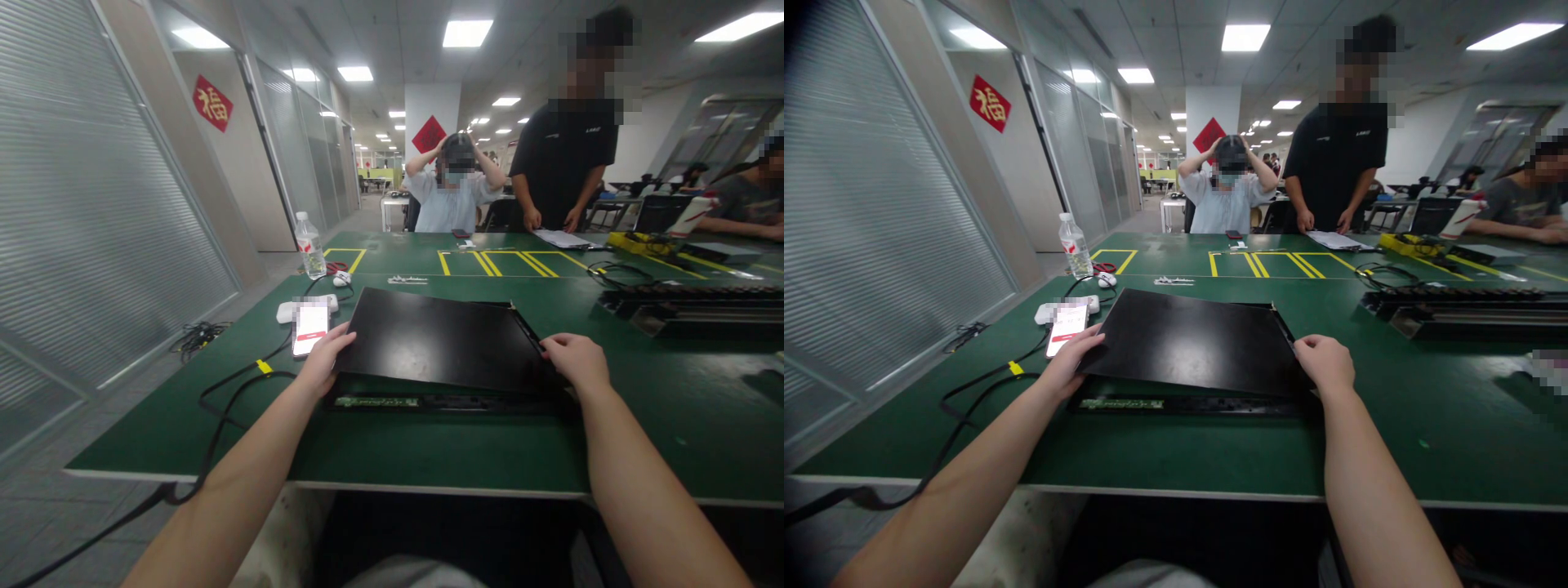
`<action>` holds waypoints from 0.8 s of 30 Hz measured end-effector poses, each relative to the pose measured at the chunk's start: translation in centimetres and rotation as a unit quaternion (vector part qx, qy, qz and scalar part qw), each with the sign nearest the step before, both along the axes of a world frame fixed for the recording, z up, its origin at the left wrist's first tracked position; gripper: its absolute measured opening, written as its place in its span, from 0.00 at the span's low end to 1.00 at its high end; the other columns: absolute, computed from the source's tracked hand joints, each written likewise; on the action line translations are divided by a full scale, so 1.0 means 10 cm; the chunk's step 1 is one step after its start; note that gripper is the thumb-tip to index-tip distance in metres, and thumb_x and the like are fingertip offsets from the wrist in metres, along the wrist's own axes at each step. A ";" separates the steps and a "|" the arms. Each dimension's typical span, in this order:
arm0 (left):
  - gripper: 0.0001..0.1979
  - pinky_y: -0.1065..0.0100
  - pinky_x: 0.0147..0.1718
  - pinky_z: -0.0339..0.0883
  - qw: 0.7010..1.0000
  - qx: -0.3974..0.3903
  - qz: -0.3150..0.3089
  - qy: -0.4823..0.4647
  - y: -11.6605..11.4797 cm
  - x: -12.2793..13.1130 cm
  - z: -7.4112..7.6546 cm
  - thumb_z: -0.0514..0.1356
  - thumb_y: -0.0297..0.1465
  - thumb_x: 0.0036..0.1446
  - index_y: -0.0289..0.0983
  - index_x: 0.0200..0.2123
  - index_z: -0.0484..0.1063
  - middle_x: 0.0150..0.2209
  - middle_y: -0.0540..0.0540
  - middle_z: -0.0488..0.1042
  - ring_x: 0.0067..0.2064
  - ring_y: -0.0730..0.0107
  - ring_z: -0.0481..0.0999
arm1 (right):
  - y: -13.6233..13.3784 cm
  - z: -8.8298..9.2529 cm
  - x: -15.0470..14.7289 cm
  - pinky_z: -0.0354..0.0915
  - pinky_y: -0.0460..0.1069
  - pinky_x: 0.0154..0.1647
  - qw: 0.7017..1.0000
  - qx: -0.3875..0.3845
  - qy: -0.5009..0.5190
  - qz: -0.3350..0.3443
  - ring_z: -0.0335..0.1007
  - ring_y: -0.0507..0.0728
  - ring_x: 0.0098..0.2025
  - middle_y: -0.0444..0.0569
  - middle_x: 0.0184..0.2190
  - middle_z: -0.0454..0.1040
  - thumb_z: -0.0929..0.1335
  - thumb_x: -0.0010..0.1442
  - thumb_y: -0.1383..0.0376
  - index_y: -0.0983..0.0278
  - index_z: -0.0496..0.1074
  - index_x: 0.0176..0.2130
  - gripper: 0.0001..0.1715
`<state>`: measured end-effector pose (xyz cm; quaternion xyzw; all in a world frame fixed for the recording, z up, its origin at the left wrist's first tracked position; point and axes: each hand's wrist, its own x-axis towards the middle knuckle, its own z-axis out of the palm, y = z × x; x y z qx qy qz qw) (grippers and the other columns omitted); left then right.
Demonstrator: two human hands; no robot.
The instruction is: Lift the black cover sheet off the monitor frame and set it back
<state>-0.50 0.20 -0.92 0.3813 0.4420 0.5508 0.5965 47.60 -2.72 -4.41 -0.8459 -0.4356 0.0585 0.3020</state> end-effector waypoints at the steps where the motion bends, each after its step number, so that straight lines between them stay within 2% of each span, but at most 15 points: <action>1: 0.25 0.65 0.38 0.78 1.000 0.001 0.000 0.000 0.00 0.00 0.00 0.73 0.28 0.46 0.34 0.51 0.84 0.42 0.41 0.88 0.45 0.53 0.88 | 0.00 0.00 0.00 0.71 0.53 0.36 1.000 -0.003 0.002 -0.002 0.79 0.62 0.32 0.54 0.32 0.83 0.70 0.56 0.54 0.59 0.87 0.40 0.19; 18: 0.23 0.66 0.37 0.79 1.000 0.001 0.003 -0.001 0.01 -0.01 -0.02 0.72 0.26 0.48 0.35 0.50 0.85 0.42 0.40 0.88 0.44 0.54 0.88 | -0.01 0.03 0.00 0.72 0.55 0.38 1.000 -0.023 0.005 0.000 0.80 0.64 0.35 0.56 0.34 0.84 0.70 0.57 0.53 0.58 0.87 0.42 0.19; 24: 0.22 0.66 0.35 0.80 1.000 -0.022 -0.004 0.003 0.02 -0.02 0.00 0.70 0.23 0.49 0.34 0.50 0.84 0.39 0.40 0.88 0.40 0.55 0.88 | -0.01 0.02 -0.01 0.73 0.55 0.38 0.999 -0.029 -0.011 -0.010 0.80 0.64 0.34 0.56 0.35 0.84 0.69 0.58 0.54 0.58 0.87 0.42 0.20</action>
